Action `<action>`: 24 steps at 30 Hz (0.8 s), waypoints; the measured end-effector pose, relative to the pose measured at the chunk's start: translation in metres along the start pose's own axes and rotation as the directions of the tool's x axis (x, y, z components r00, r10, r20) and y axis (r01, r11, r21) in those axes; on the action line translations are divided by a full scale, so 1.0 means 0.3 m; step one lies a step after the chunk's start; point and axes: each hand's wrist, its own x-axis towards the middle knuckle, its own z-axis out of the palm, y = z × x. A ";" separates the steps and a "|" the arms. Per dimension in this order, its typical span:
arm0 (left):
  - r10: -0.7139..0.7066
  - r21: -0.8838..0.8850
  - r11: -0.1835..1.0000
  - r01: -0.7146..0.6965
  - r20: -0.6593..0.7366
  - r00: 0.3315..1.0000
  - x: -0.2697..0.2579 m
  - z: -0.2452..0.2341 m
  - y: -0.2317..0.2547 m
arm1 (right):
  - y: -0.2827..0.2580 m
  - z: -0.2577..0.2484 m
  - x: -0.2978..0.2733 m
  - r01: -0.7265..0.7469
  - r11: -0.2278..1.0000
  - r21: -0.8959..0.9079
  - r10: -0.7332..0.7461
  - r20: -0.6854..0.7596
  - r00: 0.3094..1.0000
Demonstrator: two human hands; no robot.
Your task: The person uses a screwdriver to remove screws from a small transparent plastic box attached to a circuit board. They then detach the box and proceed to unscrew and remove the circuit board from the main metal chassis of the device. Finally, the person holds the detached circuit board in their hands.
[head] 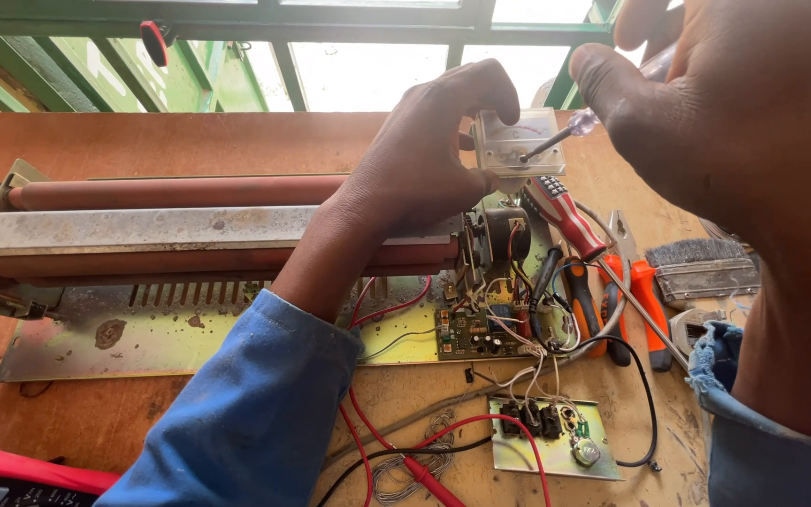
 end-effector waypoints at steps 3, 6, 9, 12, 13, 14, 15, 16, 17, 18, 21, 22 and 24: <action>0.029 -0.004 1.000 -0.029 -0.019 0.999 -0.003 0.005 -0.008 | -0.005 -0.009 -0.003 0.055 0.997 0.055 -0.056 0.012 0.998; 0.063 -0.003 0.998 -0.063 -0.029 0.998 0.000 0.008 -0.021 | -0.026 -0.020 -0.012 -0.056 0.996 0.063 0.049 0.116 0.992; 0.040 0.030 0.999 -0.039 -0.031 0.999 0.005 0.011 -0.038 | -0.063 -0.042 -0.028 -0.063 0.994 0.084 0.064 -0.011 0.998; -0.014 0.073 0.997 0.017 -0.047 0.999 0.003 0.017 -0.046 | -0.057 -0.088 -0.061 -0.057 0.964 0.258 0.061 -0.008 0.998; -0.064 0.069 0.995 0.066 -0.033 0.997 0.003 0.014 -0.043 | -0.044 -0.108 -0.073 -0.079 0.970 0.232 0.085 -0.017 0.996; -0.113 0.066 0.991 0.114 -0.019 0.993 0.003 0.010 -0.037 | -0.032 -0.132 -0.087 -0.101 0.973 0.206 0.109 -0.027 0.994; -0.100 0.071 0.992 0.101 -0.024 0.995 -0.003 0.007 -0.036 | -0.002 -0.135 -0.103 -0.096 0.974 0.206 0.107 -0.042 0.993; -0.106 0.065 0.992 0.107 -0.010 0.994 -0.006 0.004 -0.033 | 0.029 -0.142 -0.117 0.102 0.953 0.284 -0.082 -0.081 0.993; -0.105 0.054 0.993 0.105 0.003 0.994 0.005 0.005 -0.027 | 0.065 -0.158 -0.127 0.295 0.893 0.341 -0.263 -0.137 0.955; -0.085 0.055 0.995 0.085 -0.003 0.996 0.004 -0.008 0.002 | 0.028 -0.188 -0.148 0.301 0.895 0.329 -0.263 -0.155 0.952; 0.063 -0.028 0.997 -0.065 -0.084 0.994 -0.020 -0.015 0.106 | -0.025 -0.225 -0.222 -0.333 0.854 0.399 0.239 0.267 0.934; 0.078 -0.013 0.997 -0.081 -0.172 0.982 -0.033 -0.010 0.151 | -0.013 -0.211 -0.243 -0.386 0.857 0.340 0.294 0.293 0.910; 0.090 0.011 0.996 -0.090 -0.255 0.963 -0.081 0.013 0.226 | 0.035 -0.142 -0.276 -0.437 0.852 0.287 0.345 0.320 0.883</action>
